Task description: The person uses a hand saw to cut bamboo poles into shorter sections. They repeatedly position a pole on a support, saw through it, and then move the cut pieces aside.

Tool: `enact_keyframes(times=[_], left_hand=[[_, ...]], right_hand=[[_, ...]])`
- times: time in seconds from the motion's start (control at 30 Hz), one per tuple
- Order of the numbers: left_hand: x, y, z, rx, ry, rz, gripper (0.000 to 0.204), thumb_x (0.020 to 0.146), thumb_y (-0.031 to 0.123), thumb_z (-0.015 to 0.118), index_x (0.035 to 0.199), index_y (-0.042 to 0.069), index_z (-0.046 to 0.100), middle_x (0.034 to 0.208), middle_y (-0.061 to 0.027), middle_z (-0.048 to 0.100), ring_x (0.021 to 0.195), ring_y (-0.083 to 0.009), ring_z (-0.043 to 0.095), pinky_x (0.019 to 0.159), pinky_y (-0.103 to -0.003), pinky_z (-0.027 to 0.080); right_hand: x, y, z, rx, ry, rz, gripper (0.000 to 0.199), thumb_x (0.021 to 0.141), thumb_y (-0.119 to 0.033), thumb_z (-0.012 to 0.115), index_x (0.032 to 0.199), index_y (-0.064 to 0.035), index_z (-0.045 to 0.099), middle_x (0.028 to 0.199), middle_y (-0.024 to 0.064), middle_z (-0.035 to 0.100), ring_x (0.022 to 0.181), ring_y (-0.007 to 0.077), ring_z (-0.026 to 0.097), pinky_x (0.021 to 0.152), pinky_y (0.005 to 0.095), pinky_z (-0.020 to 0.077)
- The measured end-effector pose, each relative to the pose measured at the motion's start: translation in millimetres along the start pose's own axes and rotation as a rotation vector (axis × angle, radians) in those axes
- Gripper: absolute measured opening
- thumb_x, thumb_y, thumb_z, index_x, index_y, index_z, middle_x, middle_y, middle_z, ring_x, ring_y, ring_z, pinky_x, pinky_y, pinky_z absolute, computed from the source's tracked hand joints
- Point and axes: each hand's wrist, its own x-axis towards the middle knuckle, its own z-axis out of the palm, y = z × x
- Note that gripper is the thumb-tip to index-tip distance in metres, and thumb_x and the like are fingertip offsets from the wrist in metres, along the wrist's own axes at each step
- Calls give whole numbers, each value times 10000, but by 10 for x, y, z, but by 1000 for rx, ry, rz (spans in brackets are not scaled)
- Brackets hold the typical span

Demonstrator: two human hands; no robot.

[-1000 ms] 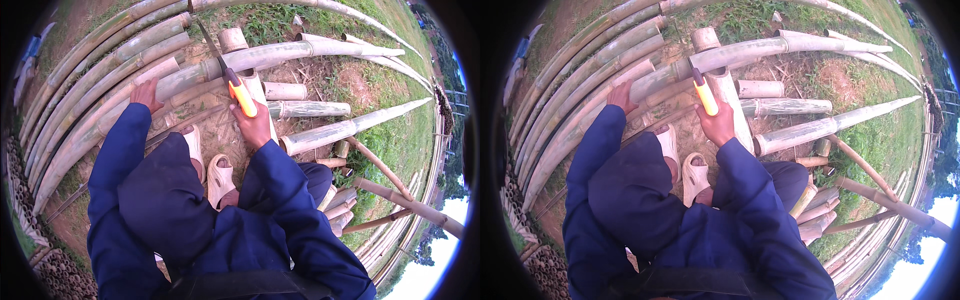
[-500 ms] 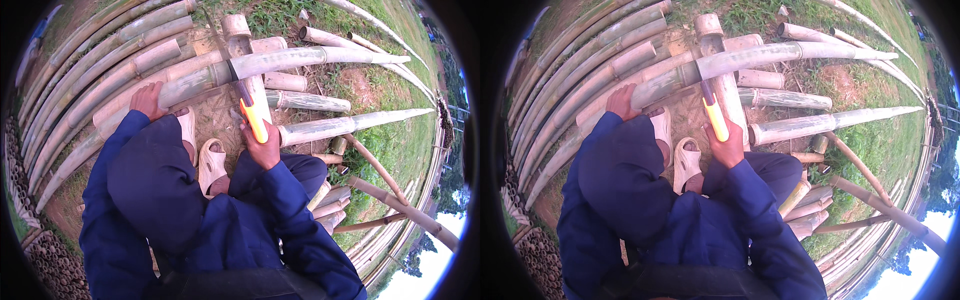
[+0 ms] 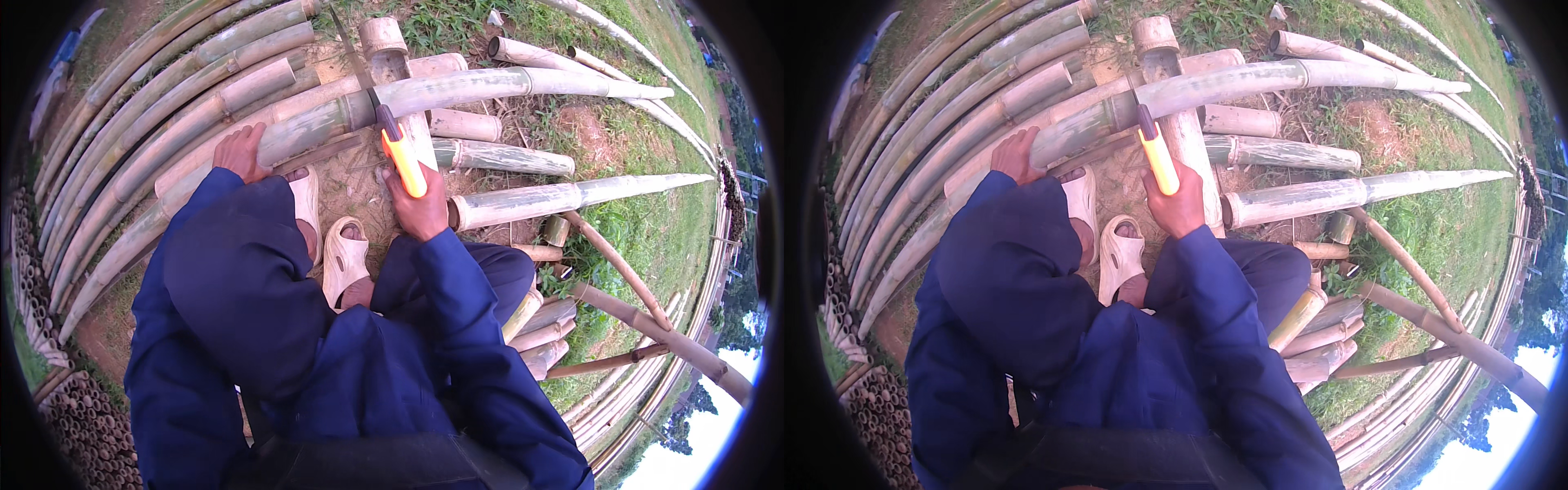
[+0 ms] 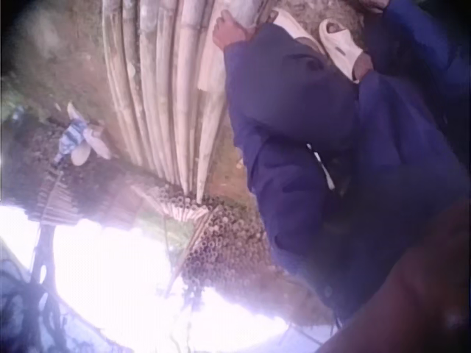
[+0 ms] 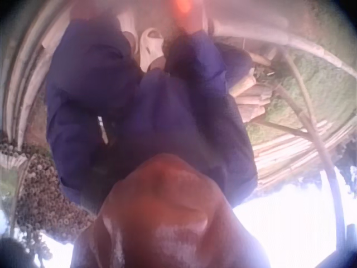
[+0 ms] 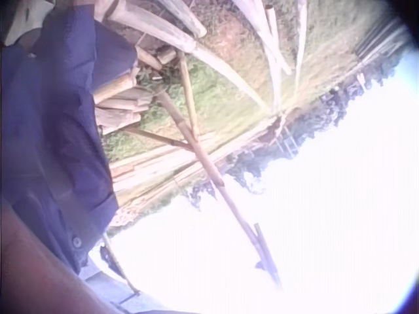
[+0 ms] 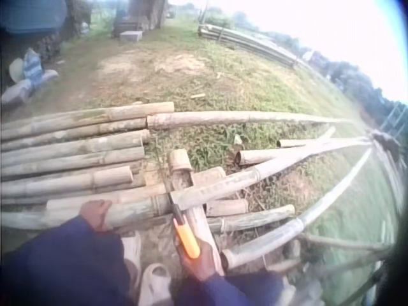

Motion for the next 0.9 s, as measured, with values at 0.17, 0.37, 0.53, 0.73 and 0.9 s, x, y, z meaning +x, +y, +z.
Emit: enact_keyframes(times=[0.17,0.37,0.53,0.73,0.9], left_hand=[[-24,11,0,23,22,4,779,600,268,923,1263,112,545,1084,-135,654,1039,-365,672,878,-469,540],[-35,-36,49,-3,50,36,806,572,282,947,1246,119,537,1076,-131,651,1042,-358,658,885,-466,533],[-21,-11,-1,-8,41,46,800,576,271,944,1247,122,534,1068,-133,650,1041,-359,655,879,-474,530],[-53,-41,47,-11,42,30,802,579,268,940,1253,120,531,1081,-136,646,1050,-362,656,884,-473,526],[-37,-49,66,-29,17,26,834,562,218,923,1300,98,553,1088,-132,654,1049,-364,657,883,-474,524]], right_hand=[[-740,71,-341,9,-52,83,145,930,-76,734,1021,31,699,768,124,680,669,150,619,675,334,521],[-1295,-229,-591,-61,-22,151,276,913,-31,727,1181,35,717,863,125,754,754,165,727,747,313,559],[-30,-87,-30,-30,-59,32,193,933,-136,746,948,44,677,710,110,647,619,169,575,644,348,497],[-1466,-174,-674,-33,-28,203,223,925,-54,734,1125,40,707,836,93,712,734,143,660,738,294,539],[-1132,-325,-515,-46,-13,136,234,924,-48,721,1142,38,713,825,124,737,730,156,693,713,325,549]])
